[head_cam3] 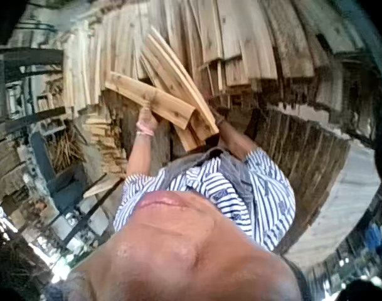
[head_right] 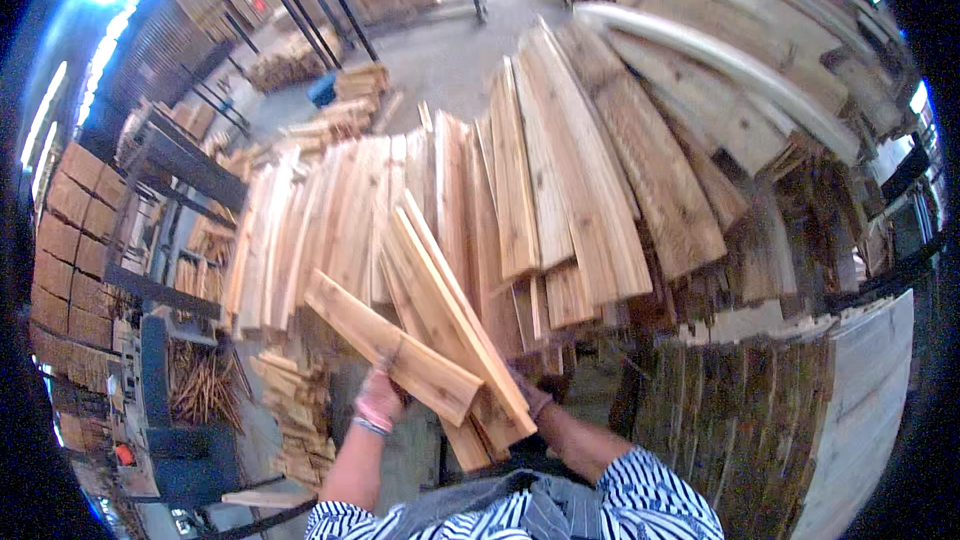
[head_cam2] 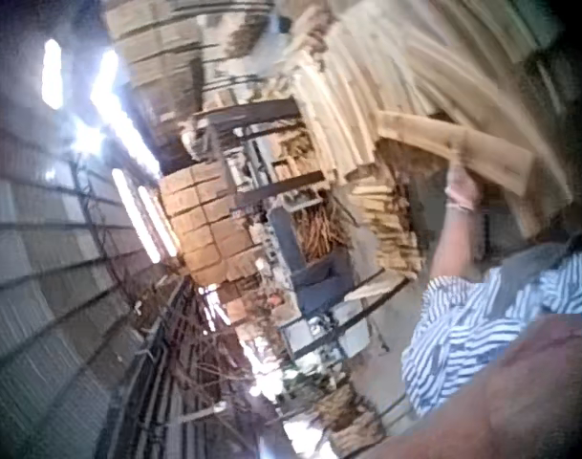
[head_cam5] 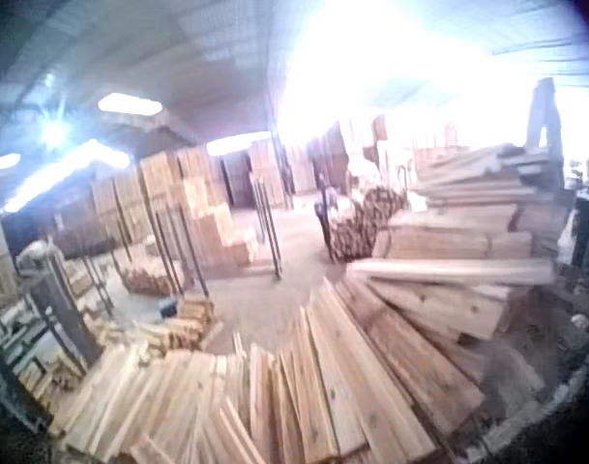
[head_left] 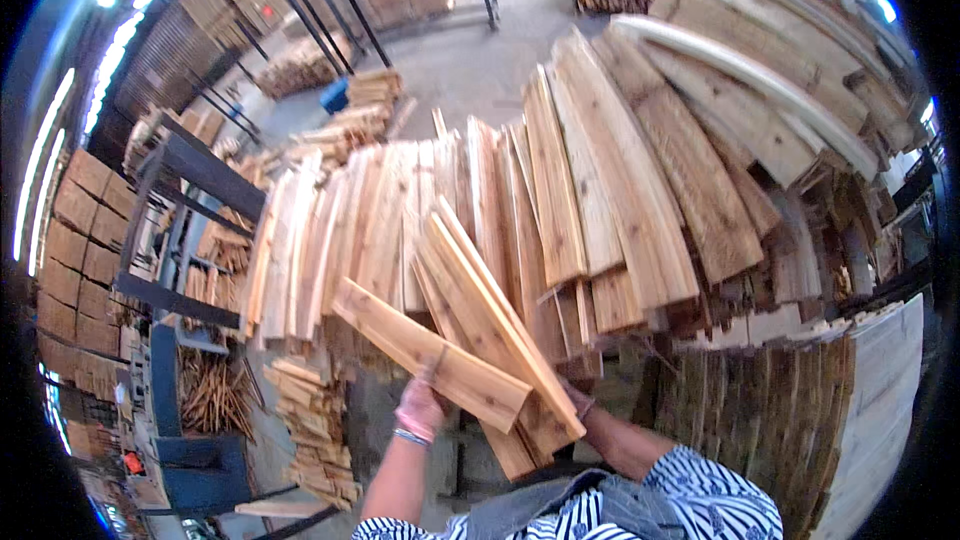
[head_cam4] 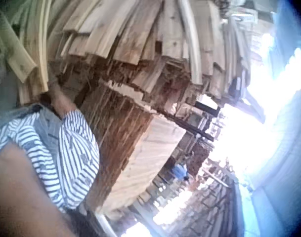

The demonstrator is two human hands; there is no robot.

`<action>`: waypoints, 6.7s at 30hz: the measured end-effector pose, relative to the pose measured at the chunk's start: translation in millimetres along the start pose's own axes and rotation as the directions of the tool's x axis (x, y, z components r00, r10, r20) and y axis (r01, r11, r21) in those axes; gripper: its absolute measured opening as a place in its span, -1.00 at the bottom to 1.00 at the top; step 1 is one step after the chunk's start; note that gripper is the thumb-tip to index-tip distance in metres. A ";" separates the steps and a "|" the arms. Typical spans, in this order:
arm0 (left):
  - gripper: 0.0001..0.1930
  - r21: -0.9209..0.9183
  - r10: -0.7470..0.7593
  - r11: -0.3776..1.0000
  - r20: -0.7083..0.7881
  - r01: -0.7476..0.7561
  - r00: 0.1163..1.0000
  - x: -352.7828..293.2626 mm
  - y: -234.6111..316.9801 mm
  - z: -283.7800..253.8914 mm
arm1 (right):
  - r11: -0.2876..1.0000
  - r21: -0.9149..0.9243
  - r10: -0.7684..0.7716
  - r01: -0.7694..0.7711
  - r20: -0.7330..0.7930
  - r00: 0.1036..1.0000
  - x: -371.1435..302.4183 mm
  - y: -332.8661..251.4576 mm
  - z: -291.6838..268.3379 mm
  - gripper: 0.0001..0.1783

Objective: The person repeatedly picks up wooden planks from a large pile and stacks them onto a pallet. They wear gloves and handle the wood with both hands, arranging the planks in layers to build a stable stack.

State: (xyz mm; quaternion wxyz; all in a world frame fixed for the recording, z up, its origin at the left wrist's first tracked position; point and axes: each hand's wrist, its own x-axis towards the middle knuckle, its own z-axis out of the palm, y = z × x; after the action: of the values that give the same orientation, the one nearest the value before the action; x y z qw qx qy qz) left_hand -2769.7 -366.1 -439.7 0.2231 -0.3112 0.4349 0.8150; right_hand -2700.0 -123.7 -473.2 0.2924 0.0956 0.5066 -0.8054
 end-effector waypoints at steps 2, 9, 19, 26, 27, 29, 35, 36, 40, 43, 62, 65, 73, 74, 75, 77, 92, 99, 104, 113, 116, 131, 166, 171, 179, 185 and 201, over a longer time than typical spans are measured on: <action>-0.35 -0.097 0.106 0.990 0.057 -0.100 0.993 0.0 -15.7 14.0 | 1.000 0.009 -0.010 0.010 0.016 1.000 -4.1 -0.8 -1.3 -0.42; -0.52 -0.068 0.091 0.994 0.065 -0.086 0.994 -4.4 -66.1 -16.7 | 0.906 -0.410 -0.035 0.109 0.182 0.983 -12.4 -14.1 -14.0 -0.49; -0.50 -0.032 0.239 0.971 0.244 -0.239 0.940 -100.1 -50.5 61.4 | 0.944 -0.278 -0.135 0.177 0.163 0.977 -36.0 -70.0 -5.7 -0.07; -0.33 0.079 0.476 0.847 0.325 -0.525 0.817 -121.4 -18.4 59.7 | 0.814 -0.370 -0.458 0.447 0.063 0.887 -127.6 -141.6 33.9 0.01; -0.36 0.133 0.441 0.846 0.370 -0.516 0.818 -127.8 -7.8 76.9 | 0.796 -0.348 -0.511 0.496 0.054 0.858 -141.9 -148.1 29.1 0.02; -0.46 0.104 0.271 0.926 0.488 -0.363 0.830 -131.1 20.1 96.0 | 0.760 -0.291 -0.601 0.582 0.028 0.799 -166.5 -145.3 21.0 0.03; -0.30 0.396 0.036 0.812 0.698 -0.428 0.715 -137.6 -12.5 186.0 | 0.604 -0.588 -0.791 0.538 -0.364 0.491 -198.8 -136.3 -8.1 -0.12; -0.32 0.379 0.007 0.833 0.723 -0.404 0.691 -133.7 -26.2 200.5 | 0.598 -0.595 -0.801 0.537 -0.419 0.428 -224.7 -133.8 -11.4 -0.13; -0.16 0.449 -0.215 0.747 0.861 -0.490 0.461 -69.9 -47.8 311.9 | 0.702 -0.553 -0.699 0.448 -0.656 0.284 -270.2 -149.1 -45.6 -0.09; -0.05 0.390 -0.299 0.797 0.918 -0.460 0.260 -64.1 -99.6 400.2 | 0.674 -0.684 -0.706 0.279 -0.708 -0.028 -292.5 -150.5 -84.5 -0.07; -0.53 0.713 -0.829 0.550 0.531 -0.435 -0.176 -253.1 -356.2 560.5 | 0.875 0.390 0.103 -0.287 -0.729 -0.677 -700.8 57.4 -41.7 -0.03; -0.53 0.797 -0.880 0.463 0.467 -0.388 -0.091 -247.7 -356.5 567.1 | 0.851 0.404 0.027 -0.337 -0.674 -0.738 -688.4 46.3 -67.8 0.18; -0.52 0.824 -0.918 0.389 0.381 -0.412 -0.105 -228.7 -339.5 555.6 | 0.851 0.379 0.068 -0.363 -0.766 -0.640 -616.5 -5.7 -56.3 -0.05; -0.52 0.821 -0.920 0.387 0.374 -0.420 -0.116 -227.2 -338.8 557.4 | 0.829 0.379 0.040 -0.411 -0.774 -0.632 -618.4 -14.7 -58.1 -0.02; -0.52 0.818 -0.921 0.385 0.368 -0.428 -0.125 -224.3 -338.6 559.0 | 0.851 0.368 0.062 -0.375 -0.778 -0.625 -620.4 -13.1 -53.7 -0.03; -0.52 0.789 -0.901 0.427 0.412 -0.442 -0.136 -212.9 -338.5 563.7 | 0.890 0.323 0.074 -0.321 -0.798 -0.598 -629.7 -11.7 -48.3 -0.06; -0.48 0.820 -0.881 0.466 0.392 -0.333 -0.266 -265.0 -347.3 546.8 | 0.968 0.040 -0.135 -0.246 -0.746 -0.652 -618.8 -3.6 -57.7 -0.17; -0.52 0.539 -0.825 0.565 0.362 -0.624 -0.434 -327.9 -356.2 525.7 | 0.476 -0.431 -0.063 0.767 -0.886 -0.459 -557.7 -81.7 -59.8 -0.34; -0.46 0.731 -0.886 0.434 0.239 -0.527 -0.398 -352.7 -354.0 545.9 | 0.556 0.019 -0.724 -0.831 -0.480 -0.495 -628.3 -8.0 -73.3 -0.52; -0.06 -0.204 -0.805 0.151 0.542 -0.967 -0.240 -265.6 -392.2 604.0 | 0.841 0.425 0.087 -0.335 -0.717 -0.691 -641.7 -17.1 -48.7 0.04; 0.06 -0.514 -0.792 -0.082 0.554 -0.854 -0.257 -272.6 -404.4 587.8 | 0.763 0.566 0.236 -0.312 -0.694 -0.681 -648.5 -12.4 -48.3 0.10; -0.15 -0.684 -0.750 -0.216 0.574 -0.697 -0.330 -255.8 -413.2 573.3 | 0.894 0.351 0.097 -0.280 -0.761 -0.642 -751.9 100.6 -37.1 -0.11; -0.10 -0.531 -0.808 -0.053 0.521 -0.846 -0.276 -264.6 -425.3 600.1 | 0.710 0.468 -0.083 -0.526 -0.686 -0.723 -627.3 11.0 -70.2 -0.07; -0.13 0.273 -0.809 0.520 0.462 -0.809 -0.364 -235.1 -420.4 632.6 | 0.949 0.130 -0.181 -0.288 -0.524 -0.833 -633.2 23.5 -34.8 -0.17; -0.29 0.768 -0.870 0.461 0.293 -0.445 -0.397 -143.4 -304.1 667.0 | 0.774 -0.601 0.345 0.202 0.132 -0.929 -524.1 55.0 87.9 -0.22; -0.29 0.765 -0.773 0.596 0.464 -0.244 -0.433 -126.5 -241.9 637.3 | 0.585 -0.782 0.611 0.215 0.251 -0.751 -445.7 89.1 38.0 -0.14; -0.17 0.218 -0.033 0.794 0.948 -0.568 0.318 -33.8 -185.4 528.7 | 0.647 -0.570 0.699 0.507 0.176 -0.693 -430.9 33.9 -86.8 -0.01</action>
State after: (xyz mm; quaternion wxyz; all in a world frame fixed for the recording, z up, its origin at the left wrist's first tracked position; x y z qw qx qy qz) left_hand -2793.8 175.8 -295.5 0.3545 0.3522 0.4828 0.7192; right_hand -2343.7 102.5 -345.6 0.7372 -0.6697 0.0894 0.0035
